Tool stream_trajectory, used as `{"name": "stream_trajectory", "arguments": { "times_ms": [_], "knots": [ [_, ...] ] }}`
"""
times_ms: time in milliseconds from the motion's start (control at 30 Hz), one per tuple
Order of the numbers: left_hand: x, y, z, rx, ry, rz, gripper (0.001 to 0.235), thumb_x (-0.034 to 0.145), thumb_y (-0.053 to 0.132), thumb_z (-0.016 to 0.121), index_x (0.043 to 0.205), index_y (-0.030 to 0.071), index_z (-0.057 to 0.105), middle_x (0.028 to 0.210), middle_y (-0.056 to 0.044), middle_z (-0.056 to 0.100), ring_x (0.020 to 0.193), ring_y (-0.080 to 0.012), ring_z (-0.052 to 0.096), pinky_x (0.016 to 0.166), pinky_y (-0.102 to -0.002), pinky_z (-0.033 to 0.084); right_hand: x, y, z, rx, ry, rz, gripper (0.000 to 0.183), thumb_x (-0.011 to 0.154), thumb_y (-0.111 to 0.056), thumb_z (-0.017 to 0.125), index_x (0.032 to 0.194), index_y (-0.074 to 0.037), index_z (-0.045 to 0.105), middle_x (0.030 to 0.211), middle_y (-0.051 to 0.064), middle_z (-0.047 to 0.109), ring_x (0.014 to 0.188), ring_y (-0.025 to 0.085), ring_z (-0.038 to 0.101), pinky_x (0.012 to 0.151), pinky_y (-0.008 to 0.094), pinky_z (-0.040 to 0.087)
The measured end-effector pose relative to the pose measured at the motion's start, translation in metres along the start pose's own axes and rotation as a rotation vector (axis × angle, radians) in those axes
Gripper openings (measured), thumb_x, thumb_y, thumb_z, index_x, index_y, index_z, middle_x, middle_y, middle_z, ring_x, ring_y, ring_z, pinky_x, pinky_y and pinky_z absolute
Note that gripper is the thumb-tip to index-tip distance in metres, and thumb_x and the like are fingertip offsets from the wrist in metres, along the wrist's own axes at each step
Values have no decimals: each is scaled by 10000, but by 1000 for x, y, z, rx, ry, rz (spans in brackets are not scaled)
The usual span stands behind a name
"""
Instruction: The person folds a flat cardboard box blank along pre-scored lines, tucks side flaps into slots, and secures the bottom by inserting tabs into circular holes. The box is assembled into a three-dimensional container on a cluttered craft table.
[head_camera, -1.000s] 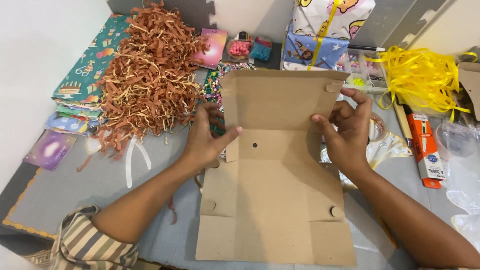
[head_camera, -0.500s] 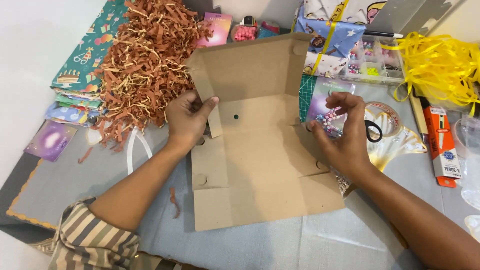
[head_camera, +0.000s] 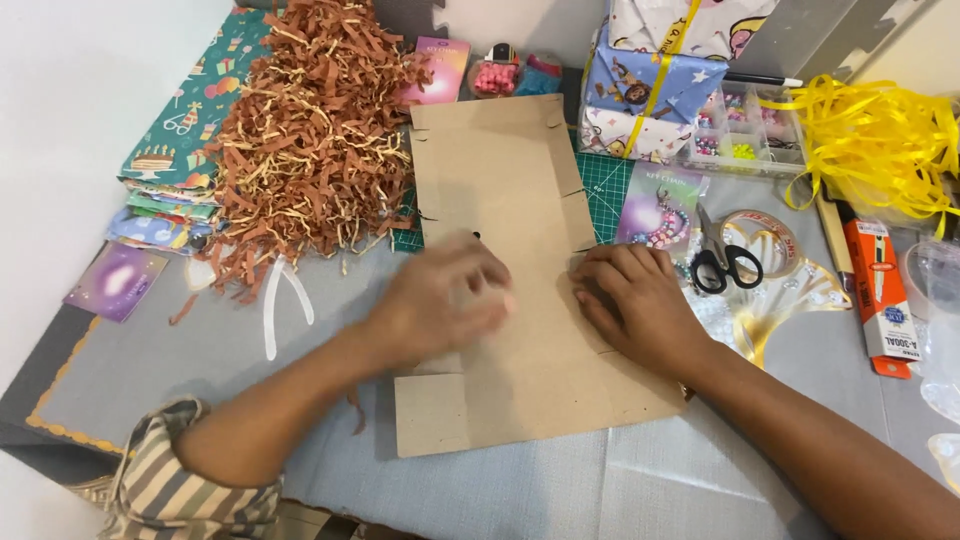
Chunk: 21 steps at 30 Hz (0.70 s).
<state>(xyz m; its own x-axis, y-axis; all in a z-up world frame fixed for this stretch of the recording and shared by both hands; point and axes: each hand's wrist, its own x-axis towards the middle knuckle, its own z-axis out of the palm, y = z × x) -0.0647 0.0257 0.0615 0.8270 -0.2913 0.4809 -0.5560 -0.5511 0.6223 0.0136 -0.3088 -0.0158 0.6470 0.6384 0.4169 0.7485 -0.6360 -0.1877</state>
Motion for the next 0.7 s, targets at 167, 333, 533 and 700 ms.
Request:
{"name": "stream_trajectory", "arguments": {
  "times_ms": [167,333,533,700],
  "knots": [
    [-49,62,37,408,-647,260,1236,797,902,788,1664,46,583,1617,-233,633,1494,-434,557,1228,-618,372,8,-18,-18,-72,36,-128,224,1121,-292,697,1250,-116,747,1251,74,752,1188,333,681,1010,491,466],
    [-51,37,48,505,-545,214,1279,884,913,750,1700,-38,495,1668,-298,557,1552,-455,518,1220,-573,433,8,-25,-20,-291,134,-258,206,1120,-255,740,995,-91,742,930,80,674,866,338,648,868,486,519],
    [-55,33,51,498,-504,311,1001,904,739,719,1567,-7,650,1611,-364,618,1512,-555,559,1247,-603,423,6,-25,-18,-272,130,-274,227,1115,-248,750,966,-80,717,919,97,666,862,351,649,805,485,531],
    [-50,33,43,368,-466,320,728,1010,584,626,1452,17,739,1482,-333,702,1396,-539,653,1166,-610,490,8,-27,-20,-270,117,-274,224,1119,-252,738,974,-81,724,929,101,678,875,350,649,800,489,535]
  ]
}}
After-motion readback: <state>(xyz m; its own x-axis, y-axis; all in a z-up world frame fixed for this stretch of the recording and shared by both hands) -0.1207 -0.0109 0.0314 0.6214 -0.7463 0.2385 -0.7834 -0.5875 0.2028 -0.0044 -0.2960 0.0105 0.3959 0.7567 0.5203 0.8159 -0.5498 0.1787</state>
